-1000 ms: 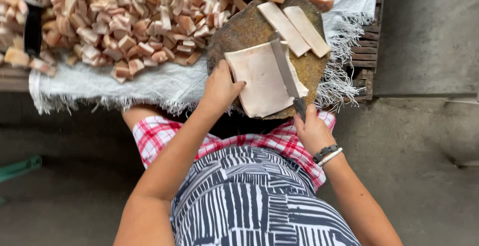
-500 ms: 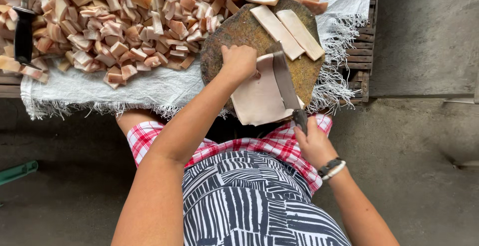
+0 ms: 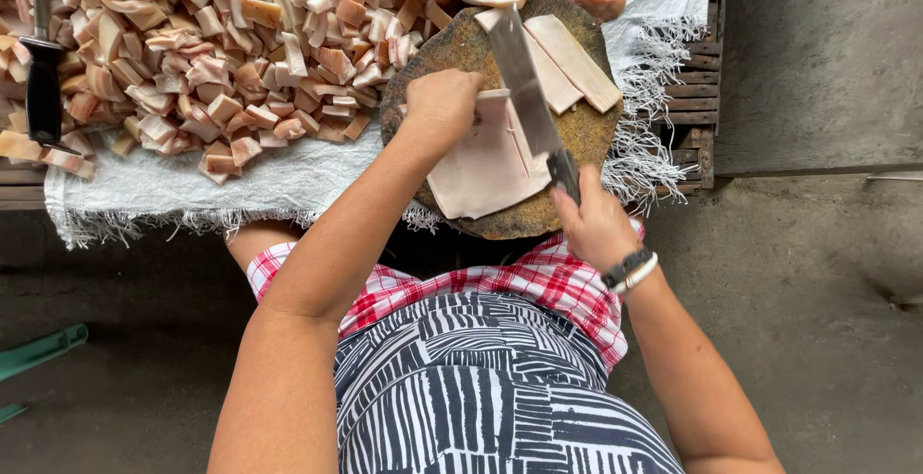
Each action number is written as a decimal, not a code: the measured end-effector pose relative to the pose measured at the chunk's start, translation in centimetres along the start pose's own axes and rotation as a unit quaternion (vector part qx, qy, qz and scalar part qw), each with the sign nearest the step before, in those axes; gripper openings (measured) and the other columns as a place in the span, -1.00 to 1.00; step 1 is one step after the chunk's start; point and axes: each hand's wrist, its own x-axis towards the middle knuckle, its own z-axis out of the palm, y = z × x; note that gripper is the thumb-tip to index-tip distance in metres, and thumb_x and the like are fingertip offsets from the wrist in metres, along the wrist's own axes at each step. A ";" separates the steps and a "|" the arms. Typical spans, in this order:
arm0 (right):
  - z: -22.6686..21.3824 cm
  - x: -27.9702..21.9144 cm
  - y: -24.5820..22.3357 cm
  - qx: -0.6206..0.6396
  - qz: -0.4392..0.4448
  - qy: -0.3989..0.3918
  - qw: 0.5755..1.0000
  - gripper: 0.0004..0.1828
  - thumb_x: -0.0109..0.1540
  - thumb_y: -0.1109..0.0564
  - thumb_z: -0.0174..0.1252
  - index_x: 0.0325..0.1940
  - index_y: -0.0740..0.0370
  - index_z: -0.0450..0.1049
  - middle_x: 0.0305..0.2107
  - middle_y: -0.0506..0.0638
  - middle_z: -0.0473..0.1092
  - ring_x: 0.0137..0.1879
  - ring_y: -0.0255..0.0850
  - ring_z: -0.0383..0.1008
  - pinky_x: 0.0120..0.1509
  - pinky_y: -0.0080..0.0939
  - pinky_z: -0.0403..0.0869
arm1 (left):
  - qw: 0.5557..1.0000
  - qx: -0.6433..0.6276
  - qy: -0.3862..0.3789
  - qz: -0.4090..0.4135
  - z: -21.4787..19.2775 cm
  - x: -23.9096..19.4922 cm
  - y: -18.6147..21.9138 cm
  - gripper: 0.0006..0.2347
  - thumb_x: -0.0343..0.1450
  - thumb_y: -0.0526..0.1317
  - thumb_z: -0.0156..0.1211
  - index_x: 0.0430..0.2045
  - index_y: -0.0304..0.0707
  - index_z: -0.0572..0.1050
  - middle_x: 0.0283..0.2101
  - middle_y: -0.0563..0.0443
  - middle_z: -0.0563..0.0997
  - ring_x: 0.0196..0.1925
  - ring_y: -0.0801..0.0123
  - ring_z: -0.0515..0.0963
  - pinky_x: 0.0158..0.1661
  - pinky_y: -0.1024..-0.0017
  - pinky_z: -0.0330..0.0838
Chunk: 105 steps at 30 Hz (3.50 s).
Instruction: The person cuts large sheets of pork skin into long strips and then into small squares using a large cleaver on a wooden cutting board.
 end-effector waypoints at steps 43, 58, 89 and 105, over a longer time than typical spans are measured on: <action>1.2 -8.5 8.9 -0.134 0.041 -0.081 0.987 -0.60 0.34 -0.11 0.00 -0.10 0.28 0.11 -0.63 0.33 0.44 -0.47 0.27 0.52 -0.40 0.19 0.48 | 0.998 -0.016 0.037 -0.049 1.4 -4.5 1.8 -0.82 0.28 -0.35 0.29 -0.30 -0.03 0.59 -0.28 0.09 0.66 -0.03 0.08 0.54 0.19 -0.43 -0.06; 2.1 -0.9 5.0 -0.095 -0.035 -0.065 0.993 -0.62 0.36 -0.08 -0.05 0.00 0.28 0.12 -0.55 0.35 0.45 -0.41 0.29 0.52 -0.31 0.23 0.47 | 0.973 0.062 0.220 0.040 3.4 -8.9 5.0 -0.89 0.34 -0.29 0.24 -0.41 0.10 0.60 -0.34 0.17 0.57 -0.07 0.23 0.54 0.25 -0.20 0.01; -0.4 -15.7 13.2 -0.191 0.099 -0.123 0.969 -0.55 0.30 -0.14 0.03 0.04 0.24 0.14 -0.58 0.33 0.48 -0.38 0.27 0.56 -0.29 0.19 0.49 | 0.969 -0.017 0.241 0.051 2.4 -11.1 2.6 -0.88 0.25 -0.27 0.39 -0.48 0.11 0.61 -0.34 0.20 0.58 -0.17 0.30 0.56 0.18 -0.09 0.09; 0.1 -12.3 10.0 -0.094 0.028 -0.047 0.994 -0.62 0.31 -0.11 0.03 -0.02 0.24 0.24 -0.64 0.20 0.47 -0.50 0.10 0.56 -0.42 0.04 0.49 | 0.992 0.031 0.119 0.006 0.5 -10.0 2.0 -0.84 0.31 -0.31 0.24 -0.36 0.05 0.68 -0.26 -0.03 0.59 -0.15 0.10 0.59 -0.03 0.08 0.22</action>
